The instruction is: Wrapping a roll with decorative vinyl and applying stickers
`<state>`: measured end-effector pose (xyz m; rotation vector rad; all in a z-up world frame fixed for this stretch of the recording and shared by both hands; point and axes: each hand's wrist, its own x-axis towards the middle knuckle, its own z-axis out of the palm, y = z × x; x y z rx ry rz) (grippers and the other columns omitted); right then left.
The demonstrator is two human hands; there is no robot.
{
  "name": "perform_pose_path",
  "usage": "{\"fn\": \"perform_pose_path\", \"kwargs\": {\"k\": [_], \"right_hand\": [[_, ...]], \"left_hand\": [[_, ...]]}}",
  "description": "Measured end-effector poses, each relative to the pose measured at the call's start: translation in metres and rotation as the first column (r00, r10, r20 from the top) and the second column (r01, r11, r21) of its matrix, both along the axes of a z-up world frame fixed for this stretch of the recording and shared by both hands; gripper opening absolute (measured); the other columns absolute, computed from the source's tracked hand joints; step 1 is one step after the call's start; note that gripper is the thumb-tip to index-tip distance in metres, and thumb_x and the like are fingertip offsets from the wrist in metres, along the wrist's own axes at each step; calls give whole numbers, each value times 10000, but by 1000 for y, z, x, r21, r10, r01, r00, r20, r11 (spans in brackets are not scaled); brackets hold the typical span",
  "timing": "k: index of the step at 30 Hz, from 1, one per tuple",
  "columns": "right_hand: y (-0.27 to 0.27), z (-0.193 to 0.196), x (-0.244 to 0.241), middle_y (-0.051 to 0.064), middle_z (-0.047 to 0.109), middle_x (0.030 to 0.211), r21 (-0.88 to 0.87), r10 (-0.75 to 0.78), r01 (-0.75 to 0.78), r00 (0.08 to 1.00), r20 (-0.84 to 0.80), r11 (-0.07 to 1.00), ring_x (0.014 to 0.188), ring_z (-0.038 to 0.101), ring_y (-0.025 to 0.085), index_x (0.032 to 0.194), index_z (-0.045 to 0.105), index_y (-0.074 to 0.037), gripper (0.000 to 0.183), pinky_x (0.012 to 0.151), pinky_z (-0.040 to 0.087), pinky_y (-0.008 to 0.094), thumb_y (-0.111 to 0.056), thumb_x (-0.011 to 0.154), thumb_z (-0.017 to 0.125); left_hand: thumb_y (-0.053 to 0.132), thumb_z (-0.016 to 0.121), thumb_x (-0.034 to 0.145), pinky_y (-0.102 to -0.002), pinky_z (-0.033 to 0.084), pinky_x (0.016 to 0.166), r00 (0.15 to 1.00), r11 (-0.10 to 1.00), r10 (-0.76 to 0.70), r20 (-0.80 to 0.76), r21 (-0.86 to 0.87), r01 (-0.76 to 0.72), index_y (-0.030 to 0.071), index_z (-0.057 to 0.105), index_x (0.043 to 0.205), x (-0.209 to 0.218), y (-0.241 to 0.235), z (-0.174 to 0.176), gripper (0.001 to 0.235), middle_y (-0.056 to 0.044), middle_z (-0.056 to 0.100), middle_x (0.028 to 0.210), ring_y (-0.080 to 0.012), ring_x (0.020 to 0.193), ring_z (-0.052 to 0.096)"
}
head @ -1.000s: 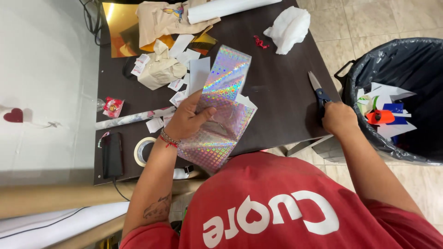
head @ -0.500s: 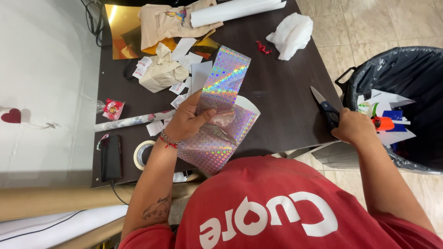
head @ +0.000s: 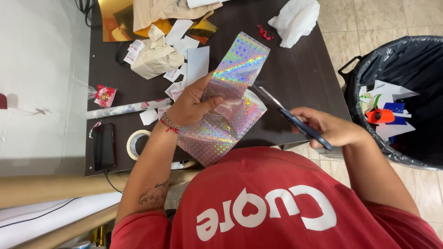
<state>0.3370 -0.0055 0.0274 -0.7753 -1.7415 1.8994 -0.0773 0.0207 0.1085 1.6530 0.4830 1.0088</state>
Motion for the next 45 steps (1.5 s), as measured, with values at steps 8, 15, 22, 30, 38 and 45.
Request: {"fn": "perform_pose_path", "kwargs": {"k": [8,15,22,30,38,45], "right_hand": [[25,13,-36,116,677,909,72,97,-91,990,-101,993,918,674,218,1226,607,41,906,743,521,320,-505,594,958],[23,14,-43,105,667,870,43,102,-98,991,-85,994,830,678,202,1215,604,42,882,632,521,289,-516,621,939],[17,6,-43,110,635,830,28,66,-64,994,-89,998,750,661,199,1224,608,60,874,553,523,274,-473,621,948],[4,-27,-37,86,580,679,35,-65,71,987,-149,997,614,626,159,1245,622,102,664,531,509,233,-99,695,936],[12,-30,-51,111,628,680,4,-119,121,980,-160,993,608,634,151,1216,642,90,636,541,505,236,-135,698,935],[12,-72,-44,96,631,633,5,-189,191,975,-118,982,569,635,148,1180,675,90,616,535,502,231,-52,652,958]], "left_hand": [[-39,629,1015,-460,421,1165,999,999,-32,-34,-44,30,54,361,1586,12,17,-11,637,-201,656,1371,-215,1269,597],[14,655,1014,-488,341,1207,994,995,21,-103,-93,-30,90,352,1600,11,14,-33,665,-199,598,1457,-266,1359,543],[55,646,1041,-526,278,1243,986,998,25,-165,-50,-34,110,340,1611,19,11,-15,649,-225,497,1547,-324,1434,465],[72,638,1024,-241,502,705,976,995,1,-220,-100,-23,165,310,1629,17,13,-22,695,-83,732,843,-46,664,581],[95,787,973,-397,501,1084,968,998,0,-251,-65,-17,144,92,1671,14,17,-44,987,-228,272,1664,-253,1321,537],[206,829,922,-544,205,1258,904,995,102,-415,37,-95,17,79,1654,12,19,-43,1065,-326,213,1660,-412,1532,236]]}}
